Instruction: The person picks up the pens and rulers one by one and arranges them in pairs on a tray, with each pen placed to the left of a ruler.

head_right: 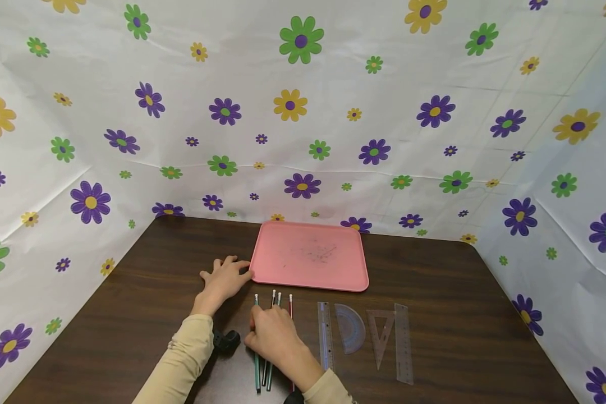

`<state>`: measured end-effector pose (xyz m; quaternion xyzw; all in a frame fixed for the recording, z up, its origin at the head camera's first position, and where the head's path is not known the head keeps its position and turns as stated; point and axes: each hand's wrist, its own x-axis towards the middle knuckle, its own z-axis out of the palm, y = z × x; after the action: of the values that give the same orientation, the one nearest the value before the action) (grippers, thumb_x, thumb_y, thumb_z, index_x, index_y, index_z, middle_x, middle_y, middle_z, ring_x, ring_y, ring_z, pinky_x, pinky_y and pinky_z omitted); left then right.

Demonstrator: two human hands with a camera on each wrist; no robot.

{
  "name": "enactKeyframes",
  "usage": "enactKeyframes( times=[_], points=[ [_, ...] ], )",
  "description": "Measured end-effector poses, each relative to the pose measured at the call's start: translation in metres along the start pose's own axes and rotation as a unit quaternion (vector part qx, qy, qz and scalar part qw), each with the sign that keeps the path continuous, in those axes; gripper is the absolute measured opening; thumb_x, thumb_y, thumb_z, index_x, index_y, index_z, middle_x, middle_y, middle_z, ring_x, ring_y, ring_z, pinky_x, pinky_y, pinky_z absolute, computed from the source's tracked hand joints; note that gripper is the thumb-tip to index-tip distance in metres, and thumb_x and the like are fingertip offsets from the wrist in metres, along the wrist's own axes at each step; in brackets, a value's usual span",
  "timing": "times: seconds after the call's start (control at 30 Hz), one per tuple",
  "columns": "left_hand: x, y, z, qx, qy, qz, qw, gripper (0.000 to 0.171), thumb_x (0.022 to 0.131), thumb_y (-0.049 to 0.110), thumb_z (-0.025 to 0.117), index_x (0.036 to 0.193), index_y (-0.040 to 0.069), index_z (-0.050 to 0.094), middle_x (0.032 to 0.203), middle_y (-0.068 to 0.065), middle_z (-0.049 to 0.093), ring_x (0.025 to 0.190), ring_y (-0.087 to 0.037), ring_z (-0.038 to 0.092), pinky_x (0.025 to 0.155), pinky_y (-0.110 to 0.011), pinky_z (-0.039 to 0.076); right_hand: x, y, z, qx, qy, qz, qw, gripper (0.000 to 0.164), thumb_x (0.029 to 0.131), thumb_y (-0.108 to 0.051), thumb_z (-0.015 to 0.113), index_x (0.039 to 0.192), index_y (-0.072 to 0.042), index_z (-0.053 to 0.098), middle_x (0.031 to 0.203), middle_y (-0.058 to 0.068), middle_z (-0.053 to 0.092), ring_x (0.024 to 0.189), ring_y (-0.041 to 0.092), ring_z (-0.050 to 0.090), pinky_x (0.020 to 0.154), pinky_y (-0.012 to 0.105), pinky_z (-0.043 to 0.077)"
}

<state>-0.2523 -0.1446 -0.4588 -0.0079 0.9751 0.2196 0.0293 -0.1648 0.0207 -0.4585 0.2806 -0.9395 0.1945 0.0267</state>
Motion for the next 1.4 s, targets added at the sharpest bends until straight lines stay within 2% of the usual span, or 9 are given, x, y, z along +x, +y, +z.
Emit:
enactKeyframes(
  times=[0.2,0.5,0.77,0.97,1.4],
  points=[
    [0.001,-0.001,0.001,0.0,0.002,-0.002,1.0,0.048,0.099,0.045,0.054,0.139,0.02,0.06,0.153,-0.02,0.041,0.139,-0.051,0.029,0.1,-0.085,0.014,-0.001,-0.002,0.001,0.029,0.004,0.022,0.999,0.016,0.07,-0.012,0.071,0.083,-0.016,0.064,0.062,-0.009,0.057,0.06,0.008,0.05,0.053,0.023,0.041],
    [-0.001,-0.001,0.001,-0.005,0.004,0.002,1.0,0.046,0.099,0.044,0.055,0.137,0.019,0.062,0.152,-0.02,0.042,0.138,-0.051,0.03,0.099,-0.086,0.014,-0.002,0.0,-0.004,0.075,0.011,0.048,0.996,0.015,0.074,-0.006,0.066,0.087,-0.011,0.062,0.053,-0.012,0.043,0.043,0.0,0.032,0.042,0.018,0.031],
    [-0.001,-0.001,0.0,-0.007,0.004,0.002,1.0,0.045,0.099,0.044,0.056,0.136,0.019,0.062,0.151,-0.021,0.042,0.138,-0.051,0.03,0.1,-0.085,0.014,0.003,0.01,-0.02,0.071,0.064,0.049,0.994,0.014,0.075,-0.005,0.067,0.086,-0.01,0.061,0.058,-0.009,0.048,0.047,0.002,0.037,0.044,0.019,0.033],
    [-0.002,0.0,-0.003,-0.016,0.002,0.003,0.9999,0.045,0.099,0.043,0.056,0.136,0.018,0.062,0.152,-0.022,0.041,0.139,-0.052,0.028,0.1,-0.085,0.014,0.013,0.016,-0.031,0.084,0.059,0.055,0.993,0.011,0.08,-0.006,0.067,0.089,-0.008,0.061,0.059,-0.006,0.049,0.045,0.003,0.037,0.043,0.019,0.032],
    [0.001,-0.001,-0.001,-0.014,0.003,0.006,0.9999,0.044,0.099,0.042,0.055,0.135,0.018,0.063,0.151,-0.021,0.042,0.139,-0.052,0.029,0.099,-0.086,0.014,0.034,0.024,-0.041,0.077,0.069,0.071,0.992,0.013,0.081,-0.01,0.067,0.093,-0.008,0.062,0.064,-0.005,0.055,0.048,0.005,0.041,0.046,0.02,0.034]
  ],
)
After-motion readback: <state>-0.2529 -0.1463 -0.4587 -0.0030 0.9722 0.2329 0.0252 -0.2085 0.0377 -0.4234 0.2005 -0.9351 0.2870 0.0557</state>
